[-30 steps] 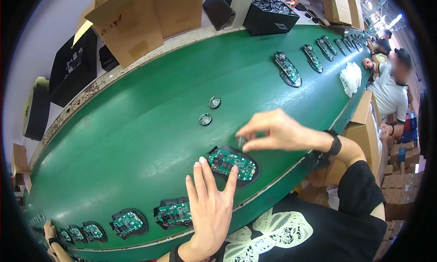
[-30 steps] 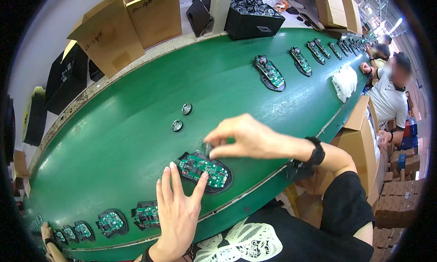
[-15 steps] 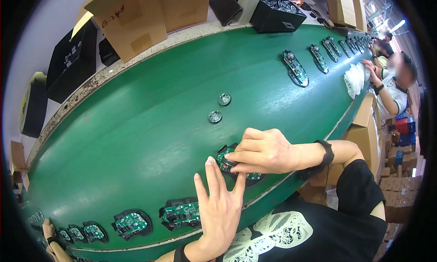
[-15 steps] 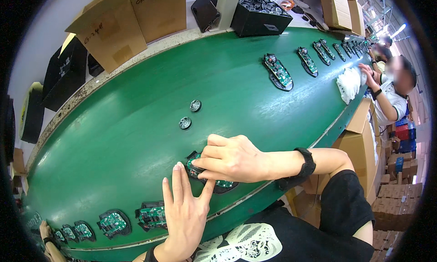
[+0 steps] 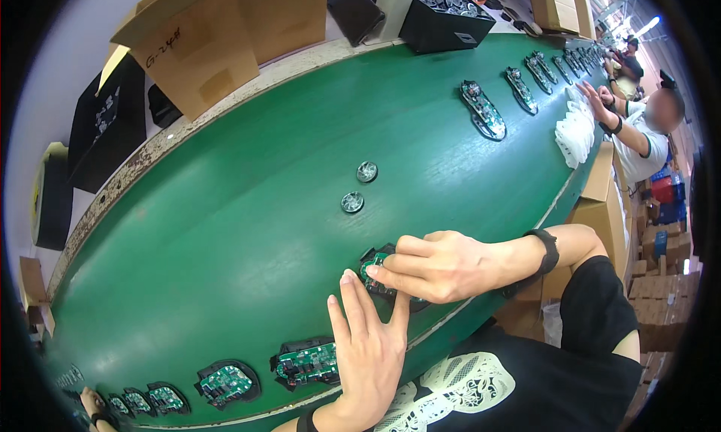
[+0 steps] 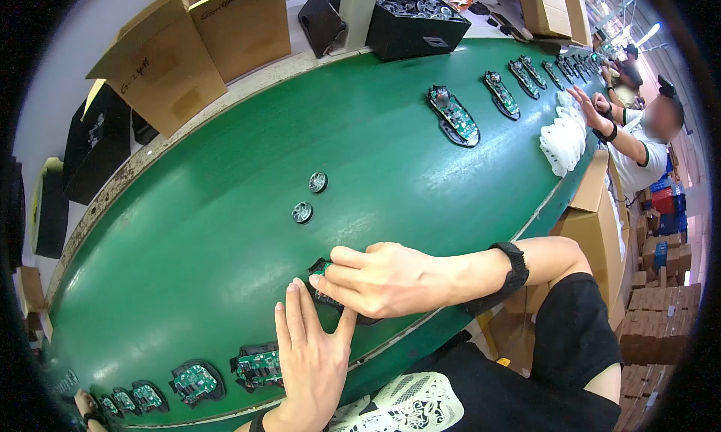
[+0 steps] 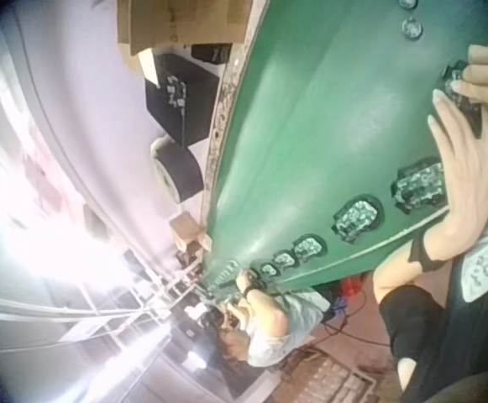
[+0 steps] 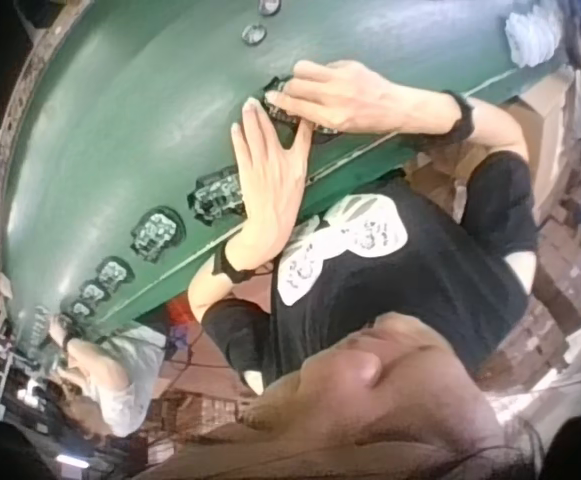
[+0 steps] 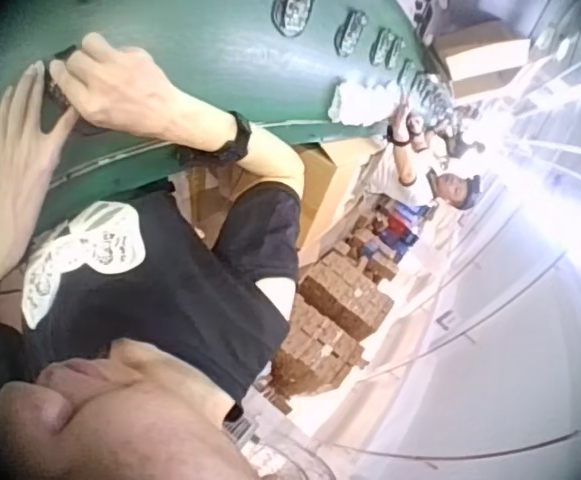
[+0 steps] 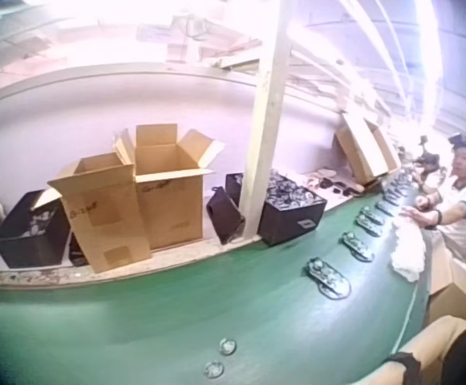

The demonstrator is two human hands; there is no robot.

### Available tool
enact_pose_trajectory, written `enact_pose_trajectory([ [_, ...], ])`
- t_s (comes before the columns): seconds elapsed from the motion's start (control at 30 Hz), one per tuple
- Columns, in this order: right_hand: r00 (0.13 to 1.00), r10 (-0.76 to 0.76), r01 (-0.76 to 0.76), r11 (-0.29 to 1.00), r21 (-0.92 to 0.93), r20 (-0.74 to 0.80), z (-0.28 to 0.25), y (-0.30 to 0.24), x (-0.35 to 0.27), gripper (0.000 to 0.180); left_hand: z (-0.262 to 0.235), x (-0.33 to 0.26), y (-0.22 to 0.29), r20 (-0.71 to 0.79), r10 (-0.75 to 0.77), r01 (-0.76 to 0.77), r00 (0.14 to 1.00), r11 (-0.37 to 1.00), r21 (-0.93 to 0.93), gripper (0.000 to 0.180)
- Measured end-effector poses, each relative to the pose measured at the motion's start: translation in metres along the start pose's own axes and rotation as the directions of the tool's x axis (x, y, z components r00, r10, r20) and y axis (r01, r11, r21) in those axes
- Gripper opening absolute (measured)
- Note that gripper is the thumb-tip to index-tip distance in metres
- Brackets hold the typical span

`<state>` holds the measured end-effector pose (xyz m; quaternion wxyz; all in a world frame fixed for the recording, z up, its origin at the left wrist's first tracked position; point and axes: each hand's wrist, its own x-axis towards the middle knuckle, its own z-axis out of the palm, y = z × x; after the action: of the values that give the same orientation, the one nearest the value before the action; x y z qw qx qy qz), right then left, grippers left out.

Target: The person assembles small electronic devices on a green workbench. They pick up a green circuit board, place a small circular component onto it, and then move the assembled unit down the line. This process is repeated for multiple units throughout the video.

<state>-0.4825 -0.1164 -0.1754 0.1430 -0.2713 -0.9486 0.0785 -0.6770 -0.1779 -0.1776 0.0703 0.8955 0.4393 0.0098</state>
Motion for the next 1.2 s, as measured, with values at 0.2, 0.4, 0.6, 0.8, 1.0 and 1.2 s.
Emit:
enact_pose_trajectory([
  [0.2, 0.981, 0.023, -0.048, 0.991, 0.122, 0.195, -0.011, 0.002, 0.009, 0.039, 0.010, 0.005, 0.001, -0.071, 0.001, -0.006, 0.997, 0.998, -0.067, 0.040],
  [0.4, 1.000, -0.020, 0.020, 1.000, -0.016, -0.016, 0.009, -0.003, -0.008, 0.048, 0.015, 0.009, 0.000, -0.129, 0.021, -0.025, 0.991, 0.999, -0.030, 0.038],
  [0.6, 0.987, -0.094, 0.074, 0.985, -0.154, -0.128, 0.010, -0.001, -0.040, 0.041, 0.014, 0.007, 0.001, -0.073, 0.036, -0.037, 0.997, 0.999, -0.007, 0.046],
  [0.8, 0.995, 0.039, -0.058, 0.977, -0.207, -0.097, 0.012, -0.001, -0.025, 0.042, 0.011, 0.012, -0.001, -0.016, 0.024, -0.025, 1.000, 0.999, -0.043, 0.057],
  [1.0, 0.961, 0.201, -0.228, 0.965, -0.133, -0.190, -0.011, 0.002, -0.029, 0.039, 0.010, 0.013, -0.013, -0.030, 0.041, -0.044, 0.999, 0.995, -0.092, 0.061],
  [1.2, 0.884, 0.454, -0.420, 0.877, 0.232, -0.114, -0.017, -0.009, -0.060, 0.027, 0.001, -0.003, -0.004, 0.066, 0.021, -0.023, 0.998, 0.999, 0.035, 0.063],
])
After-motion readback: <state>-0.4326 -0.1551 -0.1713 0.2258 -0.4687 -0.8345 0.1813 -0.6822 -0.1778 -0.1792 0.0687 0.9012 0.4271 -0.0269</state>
